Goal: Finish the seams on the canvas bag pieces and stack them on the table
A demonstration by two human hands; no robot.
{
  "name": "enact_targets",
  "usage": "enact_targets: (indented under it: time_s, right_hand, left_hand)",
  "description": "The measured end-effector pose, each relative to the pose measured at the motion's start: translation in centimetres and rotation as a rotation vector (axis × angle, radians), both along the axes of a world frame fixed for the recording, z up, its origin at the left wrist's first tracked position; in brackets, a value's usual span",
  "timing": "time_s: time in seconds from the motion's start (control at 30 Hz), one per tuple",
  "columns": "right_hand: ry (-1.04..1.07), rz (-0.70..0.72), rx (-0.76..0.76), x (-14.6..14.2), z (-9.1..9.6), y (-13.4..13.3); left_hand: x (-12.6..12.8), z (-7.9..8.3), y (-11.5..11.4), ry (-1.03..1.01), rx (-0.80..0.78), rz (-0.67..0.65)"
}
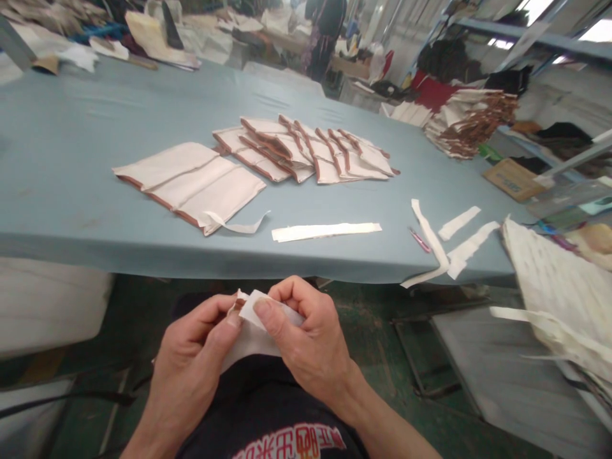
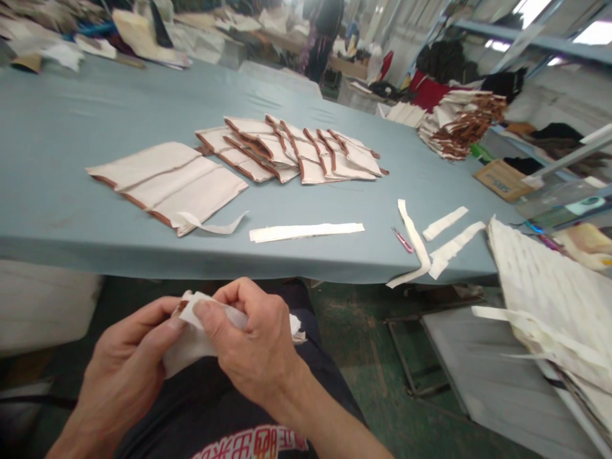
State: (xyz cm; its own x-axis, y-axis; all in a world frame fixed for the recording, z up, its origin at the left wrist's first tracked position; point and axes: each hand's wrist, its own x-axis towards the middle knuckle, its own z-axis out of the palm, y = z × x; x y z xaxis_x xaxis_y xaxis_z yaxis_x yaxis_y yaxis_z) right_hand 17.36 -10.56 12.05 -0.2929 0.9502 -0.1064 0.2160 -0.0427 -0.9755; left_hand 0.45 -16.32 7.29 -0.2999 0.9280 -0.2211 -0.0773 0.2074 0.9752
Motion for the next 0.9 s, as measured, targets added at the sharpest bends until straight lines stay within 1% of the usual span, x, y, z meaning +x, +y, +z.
enact_targets:
  time_s: [0.07, 0.17, 0.33, 0.4, 0.47, 0.57, 0.7, 0.9]
  right_hand:
    - [-0.042, 0.014, -0.001, -0.1, -0.1, 0.0]
    - [-0.085, 0.026, -0.008, -0.1, -0.3, 0.1]
    - [-0.112, 0.024, 0.001, -0.2, -0.5, 0.0]
    - [-0.118, 0.032, 0.000, -0.3, -0.6, 0.1]
    - [-0.128, 0.044, -0.003, -0.3, -0.8, 0.1]
    - [-0.150, 0.053, 0.010, -0.5, -1.1, 0.3]
    - [-0.205, 0.042, 0.042, -0.8, -1.5, 0.3]
    - [-0.270, 0.053, 0.101, -1.2, -2.0, 0.3]
  left_hand:
    - [-0.2, -0.2, 0.0, 0.000, 0.003, -0.009]
    - [-0.1, 0.0, 0.0, 0.019, 0.024, -0.030]
    - [0.8, 1.3, 0.2, 0.023, 0.026, 0.042]
    - [0.9, 1.5, 0.2, 0.010, 0.033, 0.052]
    - [0.7, 1.2, 0.2, 0.002, 0.033, 0.059]
    - [0.0, 0.1, 0.1, -0.017, -0.002, 0.068]
    - [-0.9, -1.1, 0.1, -0.066, -0.040, 0.047]
    - [-1.2, -1.4, 0.4, -0.085, -0.041, 0.047]
